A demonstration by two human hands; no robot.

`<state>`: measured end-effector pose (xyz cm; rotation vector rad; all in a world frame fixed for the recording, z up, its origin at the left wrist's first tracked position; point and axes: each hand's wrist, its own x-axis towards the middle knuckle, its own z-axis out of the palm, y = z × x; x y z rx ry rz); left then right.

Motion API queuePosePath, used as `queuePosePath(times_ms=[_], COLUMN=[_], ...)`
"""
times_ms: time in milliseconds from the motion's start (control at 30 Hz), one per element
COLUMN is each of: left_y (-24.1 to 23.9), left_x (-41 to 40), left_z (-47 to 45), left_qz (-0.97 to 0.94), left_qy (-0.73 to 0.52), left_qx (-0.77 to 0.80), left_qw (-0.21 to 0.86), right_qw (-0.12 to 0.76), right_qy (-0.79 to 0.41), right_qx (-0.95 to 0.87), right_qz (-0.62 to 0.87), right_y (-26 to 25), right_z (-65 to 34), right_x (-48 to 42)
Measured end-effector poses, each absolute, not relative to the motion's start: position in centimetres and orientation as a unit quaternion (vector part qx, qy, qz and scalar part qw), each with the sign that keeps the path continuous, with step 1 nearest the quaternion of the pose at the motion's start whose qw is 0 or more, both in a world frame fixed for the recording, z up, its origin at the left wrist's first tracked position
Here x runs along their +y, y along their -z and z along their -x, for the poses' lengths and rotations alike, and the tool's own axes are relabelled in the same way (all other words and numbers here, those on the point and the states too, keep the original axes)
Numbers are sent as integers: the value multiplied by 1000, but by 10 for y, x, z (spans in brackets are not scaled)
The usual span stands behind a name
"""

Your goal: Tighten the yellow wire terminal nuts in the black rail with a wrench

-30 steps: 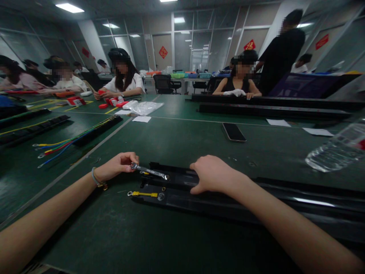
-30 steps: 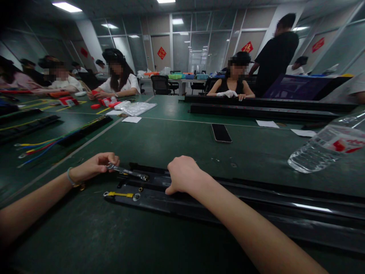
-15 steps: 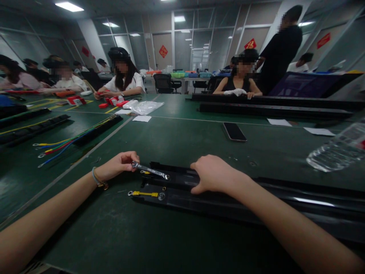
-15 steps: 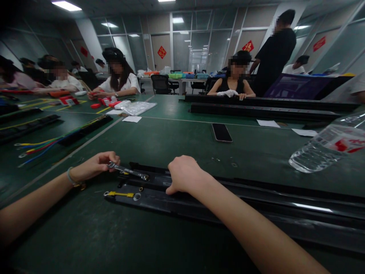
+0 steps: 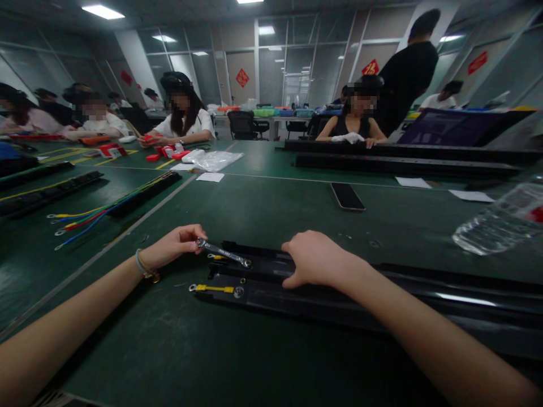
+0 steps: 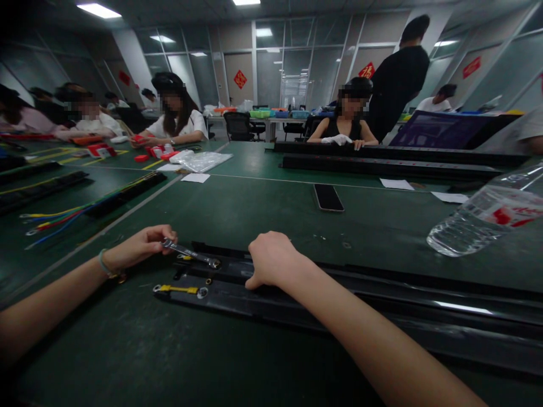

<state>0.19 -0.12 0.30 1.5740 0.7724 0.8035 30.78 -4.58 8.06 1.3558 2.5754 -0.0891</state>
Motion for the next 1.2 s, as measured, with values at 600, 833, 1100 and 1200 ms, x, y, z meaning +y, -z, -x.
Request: queuePosePath(times_ms=[600, 833, 1100, 1200], left_y=[-5, -5, -5, -4], left_x=[-2, -2, -2, -1], left_z=[-2, -1, -1, 0], left_qz=[-675, -685, -693, -695], left_qy=[-331, -319, -314, -309], left_qx=[332, 333, 337, 338], left_qw=[570, 564, 555, 554], right_qw=[125, 122, 121, 122], right_qy=[31, 28, 33, 37], right_qx=[875, 876, 875, 875], right_qz=[-468, -466, -467, -466], right_y=[-83, -83, -82, -83], right_z=[-306, -307, -307, -306], right_x=[-46, -47, -46, -46])
